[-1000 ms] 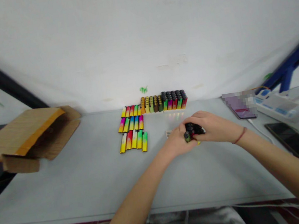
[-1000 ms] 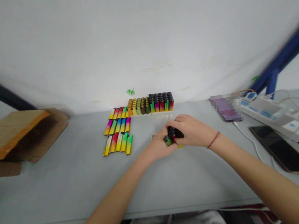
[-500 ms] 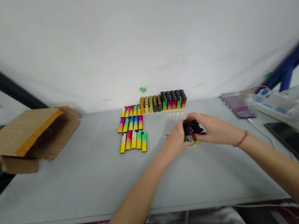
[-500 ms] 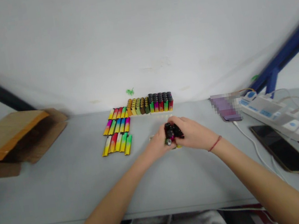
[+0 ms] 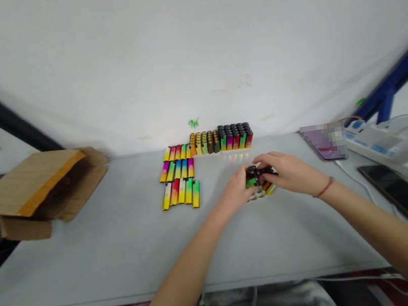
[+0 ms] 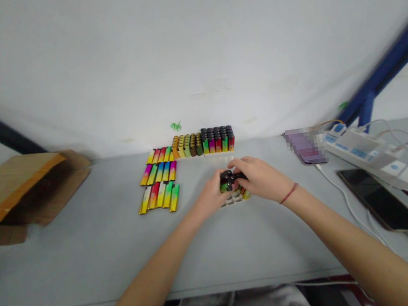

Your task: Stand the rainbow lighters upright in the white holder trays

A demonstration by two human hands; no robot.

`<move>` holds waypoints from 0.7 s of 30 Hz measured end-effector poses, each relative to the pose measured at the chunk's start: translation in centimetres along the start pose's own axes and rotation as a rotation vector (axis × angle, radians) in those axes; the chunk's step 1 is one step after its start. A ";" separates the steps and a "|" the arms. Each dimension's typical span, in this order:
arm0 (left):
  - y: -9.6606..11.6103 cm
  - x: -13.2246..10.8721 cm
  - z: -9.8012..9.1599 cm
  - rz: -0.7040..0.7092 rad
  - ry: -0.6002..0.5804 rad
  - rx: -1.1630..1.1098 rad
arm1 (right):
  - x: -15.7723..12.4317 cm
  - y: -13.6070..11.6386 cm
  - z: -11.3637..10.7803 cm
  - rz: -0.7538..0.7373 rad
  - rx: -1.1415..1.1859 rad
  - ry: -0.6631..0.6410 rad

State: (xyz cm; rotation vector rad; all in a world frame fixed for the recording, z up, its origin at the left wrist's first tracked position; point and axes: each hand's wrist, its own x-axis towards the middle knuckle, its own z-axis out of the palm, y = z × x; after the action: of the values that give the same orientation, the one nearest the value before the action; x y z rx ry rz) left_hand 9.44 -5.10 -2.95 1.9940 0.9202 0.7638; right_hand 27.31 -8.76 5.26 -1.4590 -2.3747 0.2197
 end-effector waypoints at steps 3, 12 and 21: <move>0.5 -0.1 -0.4 0.022 0.049 -0.039 | 0.0 -0.2 -0.6 -0.011 0.025 0.058; 2.4 0.0 -5.7 -0.054 0.427 -0.189 | 3.8 -2.9 -1.2 0.148 0.536 0.296; -2.8 -0.2 -18.2 -0.495 0.634 -0.101 | 14.6 -8.8 4.5 0.547 1.074 0.121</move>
State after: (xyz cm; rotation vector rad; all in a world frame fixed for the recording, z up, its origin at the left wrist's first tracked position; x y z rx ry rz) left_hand -5.47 3.32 3.82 1.3467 1.6237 1.1373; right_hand 12.31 0.31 6.83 -1.3863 -1.2659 1.2501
